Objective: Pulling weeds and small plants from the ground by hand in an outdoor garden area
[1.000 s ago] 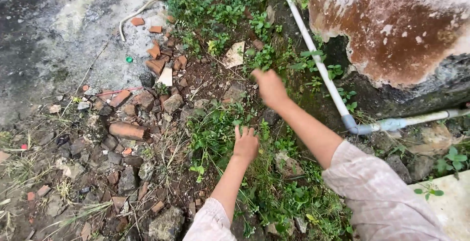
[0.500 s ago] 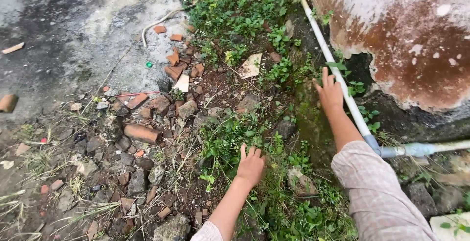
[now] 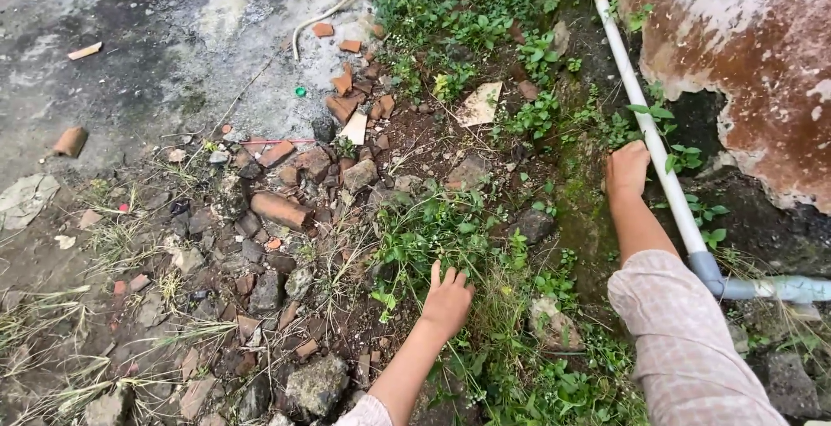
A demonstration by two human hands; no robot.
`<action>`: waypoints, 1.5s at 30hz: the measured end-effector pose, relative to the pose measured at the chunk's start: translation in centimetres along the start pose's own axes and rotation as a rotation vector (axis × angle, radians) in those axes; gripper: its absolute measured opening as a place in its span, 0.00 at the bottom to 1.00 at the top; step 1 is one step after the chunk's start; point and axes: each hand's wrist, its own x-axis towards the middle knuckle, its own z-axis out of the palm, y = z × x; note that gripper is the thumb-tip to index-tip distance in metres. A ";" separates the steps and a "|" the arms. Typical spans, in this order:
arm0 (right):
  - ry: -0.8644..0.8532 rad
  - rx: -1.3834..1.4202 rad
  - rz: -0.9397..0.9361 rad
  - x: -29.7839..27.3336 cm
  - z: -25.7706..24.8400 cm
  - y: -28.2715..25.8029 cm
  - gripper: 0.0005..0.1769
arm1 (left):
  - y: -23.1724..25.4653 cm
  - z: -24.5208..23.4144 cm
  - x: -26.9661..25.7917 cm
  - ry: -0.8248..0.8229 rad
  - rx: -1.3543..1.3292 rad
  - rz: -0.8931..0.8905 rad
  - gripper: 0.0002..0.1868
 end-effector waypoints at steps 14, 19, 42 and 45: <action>0.107 0.524 -0.372 -13.7 -17.4 -5.6 0.24 | 2.7 -0.5 1.5 0.063 0.026 0.091 0.16; 0.018 0.126 -0.003 -9.9 -7.4 0.6 0.28 | 2.9 -0.7 0.6 0.089 0.015 0.101 0.15; 0.304 0.488 -0.119 -14.2 -9.5 1.0 0.06 | 1.8 -3.1 -1.7 -0.009 0.100 0.128 0.17; 0.131 0.798 -0.193 -20.1 -15.2 -1.5 0.17 | 2.8 -2.3 0.7 -0.009 0.089 0.183 0.18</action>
